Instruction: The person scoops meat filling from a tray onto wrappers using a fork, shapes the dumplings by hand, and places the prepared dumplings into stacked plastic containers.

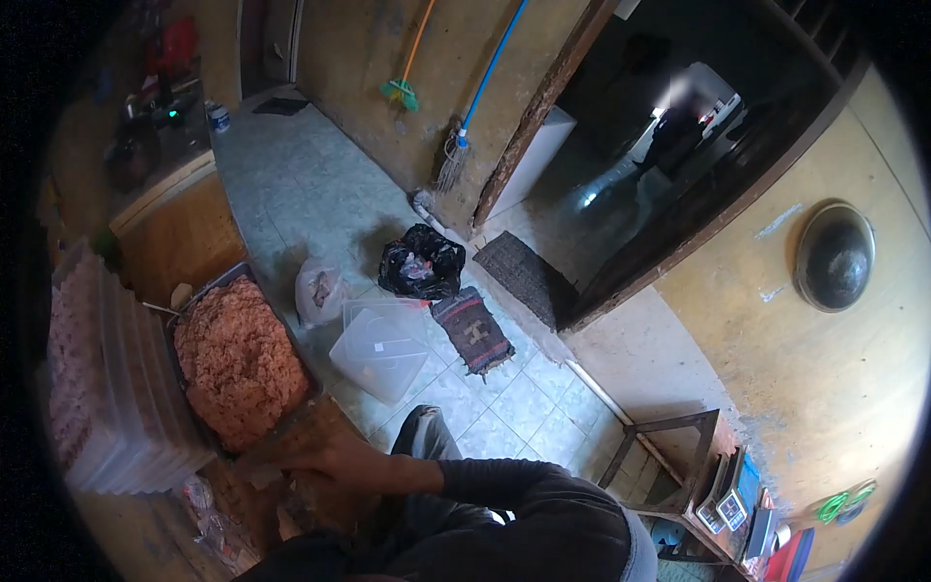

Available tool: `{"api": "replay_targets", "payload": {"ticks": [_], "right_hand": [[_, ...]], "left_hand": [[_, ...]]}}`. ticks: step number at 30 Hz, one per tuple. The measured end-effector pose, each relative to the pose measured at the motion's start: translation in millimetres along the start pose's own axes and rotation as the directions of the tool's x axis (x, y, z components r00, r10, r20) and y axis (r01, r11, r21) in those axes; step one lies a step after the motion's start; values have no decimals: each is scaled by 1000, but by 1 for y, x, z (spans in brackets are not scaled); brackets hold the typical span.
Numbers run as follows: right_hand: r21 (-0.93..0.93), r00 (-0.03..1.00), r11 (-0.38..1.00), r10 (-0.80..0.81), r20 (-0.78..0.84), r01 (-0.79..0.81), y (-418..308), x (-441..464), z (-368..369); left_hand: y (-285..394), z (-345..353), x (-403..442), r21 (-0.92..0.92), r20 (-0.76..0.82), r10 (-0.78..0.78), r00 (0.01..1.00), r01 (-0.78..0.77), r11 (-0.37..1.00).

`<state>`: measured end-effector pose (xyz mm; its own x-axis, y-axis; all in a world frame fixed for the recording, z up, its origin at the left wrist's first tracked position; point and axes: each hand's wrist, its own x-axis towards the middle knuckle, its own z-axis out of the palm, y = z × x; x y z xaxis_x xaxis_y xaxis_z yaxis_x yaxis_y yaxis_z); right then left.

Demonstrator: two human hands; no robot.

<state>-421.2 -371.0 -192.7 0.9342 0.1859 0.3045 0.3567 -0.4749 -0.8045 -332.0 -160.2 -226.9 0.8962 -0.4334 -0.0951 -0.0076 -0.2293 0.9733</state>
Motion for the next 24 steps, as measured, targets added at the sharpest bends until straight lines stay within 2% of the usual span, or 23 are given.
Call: {"api": "replay_targets", "payload": {"ticks": [1, 5, 8, 10, 11, 13, 17, 19, 24], "right_hand": [[57, 1000, 998, 5, 0, -5, 0, -1, -2], [65, 997, 998, -30, 67, 25, 12, -13, 5], [72, 994, 996, 47, 96, -54, 5, -7, 4], [113, 999, 993, 37, -19, -34, 7, -2, 15], [108, 999, 993, 41, -18, -39, 6, 0, 16], [55, 995, 994, -94, -44, 96, 1, 7, 17], [73, 988, 985, -153, -18, 154, -8, 13, 9], [57, 970, 970, -233, -70, 237, -4, 13, 13], [-4, 985, 985, -170, 8, 170, -7, 2, 14]], "left_hand": [[-3, 1, 2, 2, 13, 4, 1000, -4, 1000], [-7, 2, -2, 7, 57, -6, 998, 5, 1000], [-11, -1, -8, 12, 83, -19, 996, 18, 1000], [-12, 0, -7, 18, 100, -19, 995, 17, 1000], [-14, -1, -7, 22, 98, -17, 995, 15, 1000], [-15, -5, -7, 23, 92, -8, 996, 6, 1000], [-17, -13, -12, 23, 70, 10, 998, -11, 1000], [-18, -14, -14, 25, 67, 14, 998, -15, 1000], [-20, -16, -20, 25, 76, 40, 996, -42, 999]]}}
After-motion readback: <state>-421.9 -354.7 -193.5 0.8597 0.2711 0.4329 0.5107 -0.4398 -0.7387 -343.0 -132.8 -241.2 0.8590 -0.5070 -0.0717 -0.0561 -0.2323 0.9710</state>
